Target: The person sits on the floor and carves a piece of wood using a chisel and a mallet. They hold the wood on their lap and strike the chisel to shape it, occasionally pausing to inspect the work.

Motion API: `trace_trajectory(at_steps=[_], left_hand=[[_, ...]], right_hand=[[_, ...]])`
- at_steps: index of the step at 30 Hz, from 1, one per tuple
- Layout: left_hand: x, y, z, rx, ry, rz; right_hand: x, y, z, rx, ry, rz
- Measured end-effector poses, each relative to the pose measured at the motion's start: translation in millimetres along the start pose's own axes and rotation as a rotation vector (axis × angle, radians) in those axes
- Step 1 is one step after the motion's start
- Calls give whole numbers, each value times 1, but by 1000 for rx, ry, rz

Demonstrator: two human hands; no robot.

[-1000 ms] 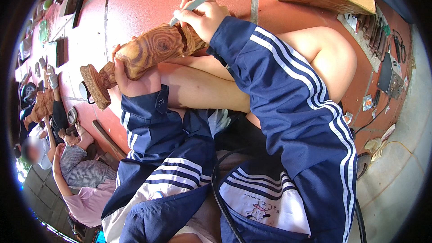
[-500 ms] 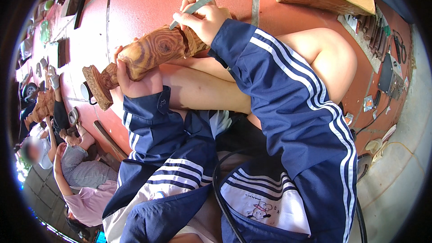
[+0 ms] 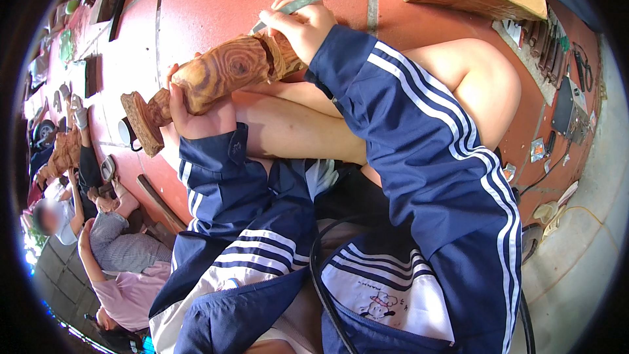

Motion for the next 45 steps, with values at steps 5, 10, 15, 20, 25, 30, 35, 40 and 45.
trace_trajectory(at_steps=[5,10,15,20,25,30,35,40,45], left_hand=[[1,1,3,-11,21,7],[-1,-3,3,14,-9,25],[2,-2,0,35,-116,-12],[2,-2,-2,11,-185,-28],[3,1,-11,10,-220,-25],[4,2,-11,10,-284,-35],[4,0,-10,5,-276,-19],[3,-2,-8,19,-247,5],[4,-1,-6,17,-225,2]], right_hand=[[18,-20,-29,81,-76,65],[21,-17,-42,99,-76,73],[20,-35,-54,257,-93,253],[20,-44,-51,309,-128,272],[16,-47,-53,34,-322,136],[9,-46,-56,79,-407,315],[9,-50,-57,94,-425,285],[10,-47,-56,20,-414,205],[10,-49,-56,71,-446,178]])
Point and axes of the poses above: each hand's wrist, its own x-axis away from the middle knuckle, its own z-axis out of the back of the hand, y = z × x, the point moved 3 cm from there along -x, towards the middle knuckle, and after that the axes turned 6 degrees about -x, right-handed, at the moved point
